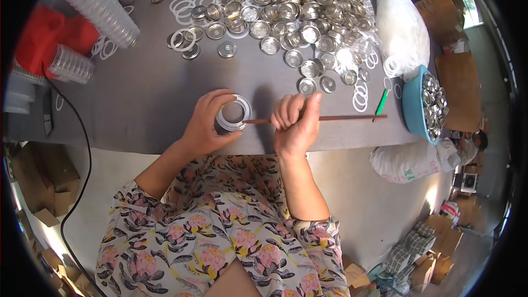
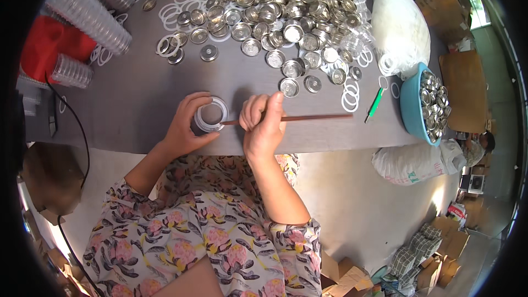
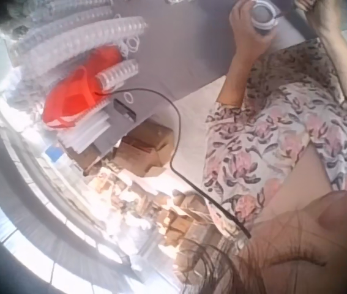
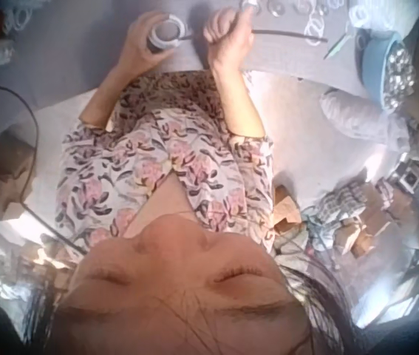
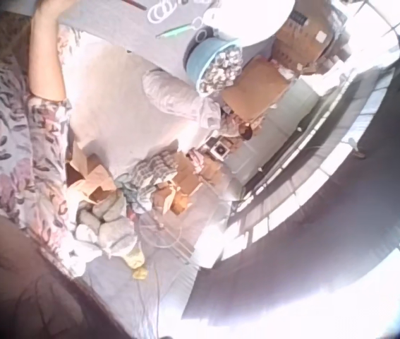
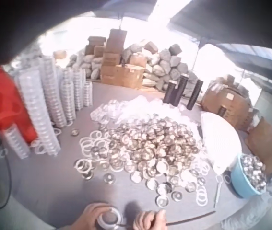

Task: The person sits at a table and assembles clear plastic containers by placing white rubber rings into the grooves of the container bodies. They use a thin wooden stick to press the rings into place and occasionally adjust the position of the containers and metal lids on the table.

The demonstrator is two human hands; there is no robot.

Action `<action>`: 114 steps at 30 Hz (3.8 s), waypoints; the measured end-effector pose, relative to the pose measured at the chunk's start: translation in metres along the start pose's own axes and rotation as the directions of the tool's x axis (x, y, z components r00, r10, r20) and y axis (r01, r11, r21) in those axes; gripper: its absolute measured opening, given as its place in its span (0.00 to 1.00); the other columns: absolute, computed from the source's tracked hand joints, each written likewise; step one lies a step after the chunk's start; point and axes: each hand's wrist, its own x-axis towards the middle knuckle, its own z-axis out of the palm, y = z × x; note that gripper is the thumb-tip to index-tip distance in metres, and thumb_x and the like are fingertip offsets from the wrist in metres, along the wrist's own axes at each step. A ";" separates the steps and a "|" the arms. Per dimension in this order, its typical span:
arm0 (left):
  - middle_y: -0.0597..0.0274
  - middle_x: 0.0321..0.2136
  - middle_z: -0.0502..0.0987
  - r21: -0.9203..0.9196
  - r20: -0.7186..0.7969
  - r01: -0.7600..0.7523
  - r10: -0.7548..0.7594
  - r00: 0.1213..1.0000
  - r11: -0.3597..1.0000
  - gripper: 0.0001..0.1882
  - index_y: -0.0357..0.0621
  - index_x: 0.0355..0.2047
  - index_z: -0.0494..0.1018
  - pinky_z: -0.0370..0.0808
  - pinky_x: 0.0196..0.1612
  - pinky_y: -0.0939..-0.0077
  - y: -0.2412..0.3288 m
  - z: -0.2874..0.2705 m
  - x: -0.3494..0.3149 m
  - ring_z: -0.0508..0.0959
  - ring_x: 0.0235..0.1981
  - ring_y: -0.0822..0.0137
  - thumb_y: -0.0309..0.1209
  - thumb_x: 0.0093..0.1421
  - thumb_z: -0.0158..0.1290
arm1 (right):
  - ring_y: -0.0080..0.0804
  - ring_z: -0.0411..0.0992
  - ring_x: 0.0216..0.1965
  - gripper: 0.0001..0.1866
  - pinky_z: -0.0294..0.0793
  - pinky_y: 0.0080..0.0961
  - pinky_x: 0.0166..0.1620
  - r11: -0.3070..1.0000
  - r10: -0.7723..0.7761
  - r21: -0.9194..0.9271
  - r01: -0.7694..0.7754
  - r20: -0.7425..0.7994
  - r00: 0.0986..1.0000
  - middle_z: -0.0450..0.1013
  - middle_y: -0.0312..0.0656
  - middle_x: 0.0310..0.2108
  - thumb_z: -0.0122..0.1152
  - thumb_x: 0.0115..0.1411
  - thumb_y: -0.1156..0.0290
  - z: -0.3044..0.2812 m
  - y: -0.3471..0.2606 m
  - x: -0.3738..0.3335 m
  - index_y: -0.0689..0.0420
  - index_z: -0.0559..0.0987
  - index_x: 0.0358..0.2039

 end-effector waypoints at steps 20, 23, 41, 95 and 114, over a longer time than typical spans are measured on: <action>0.53 0.45 0.65 -0.201 0.057 0.050 -0.039 0.998 0.978 0.39 0.40 0.49 0.59 0.64 0.49 0.67 -0.014 -0.001 -0.003 0.68 0.47 0.57 0.29 0.36 0.65 | 0.22 0.47 0.11 0.29 0.45 0.20 0.17 0.993 -0.111 -0.002 0.115 0.233 0.966 0.52 0.32 0.08 0.32 0.65 0.55 0.016 0.038 0.019 0.54 0.54 0.08; 0.53 0.44 0.65 -0.216 0.052 0.082 -0.073 0.996 0.973 0.39 0.40 0.49 0.59 0.64 0.49 0.67 -0.015 -0.002 -0.006 0.68 0.47 0.58 0.28 0.36 0.65 | 0.21 0.49 0.13 0.28 0.47 0.19 0.18 0.946 -0.098 -0.258 0.196 0.349 0.932 0.53 0.33 0.08 0.32 0.66 0.57 0.018 0.019 0.017 0.55 0.54 0.08; 0.52 0.45 0.63 -0.229 0.052 0.136 -0.127 0.991 0.964 0.38 0.40 0.48 0.59 0.64 0.50 0.67 -0.011 0.001 -0.006 0.66 0.47 0.56 0.30 0.36 0.65 | 0.19 0.47 0.11 0.29 0.45 0.20 0.16 0.824 0.205 -0.565 -0.048 0.219 0.954 0.52 0.32 0.07 0.32 0.65 0.57 0.041 0.014 0.013 0.54 0.54 0.07; 0.54 0.47 0.65 0.501 -0.262 0.179 -0.049 0.964 0.847 0.29 0.44 0.44 0.67 0.58 0.52 0.61 -0.046 -0.113 -0.006 0.63 0.50 0.54 0.34 0.39 0.62 | 0.56 0.51 0.56 0.25 0.47 0.46 0.57 -0.233 -0.472 -0.936 0.263 0.346 0.811 0.61 0.52 0.50 0.58 0.48 0.70 -0.083 0.000 -0.009 0.60 0.66 0.48; 0.44 0.55 0.57 0.313 -0.171 0.129 -0.078 0.982 0.941 0.33 0.38 0.54 0.55 0.56 0.58 0.65 -0.175 -0.062 0.401 0.58 0.57 0.50 0.30 0.47 0.52 | 0.59 0.54 0.55 0.21 0.50 0.52 0.55 0.100 0.002 -0.920 0.378 0.380 0.925 0.62 0.53 0.51 0.60 0.45 0.70 -0.089 0.008 0.038 0.59 0.70 0.41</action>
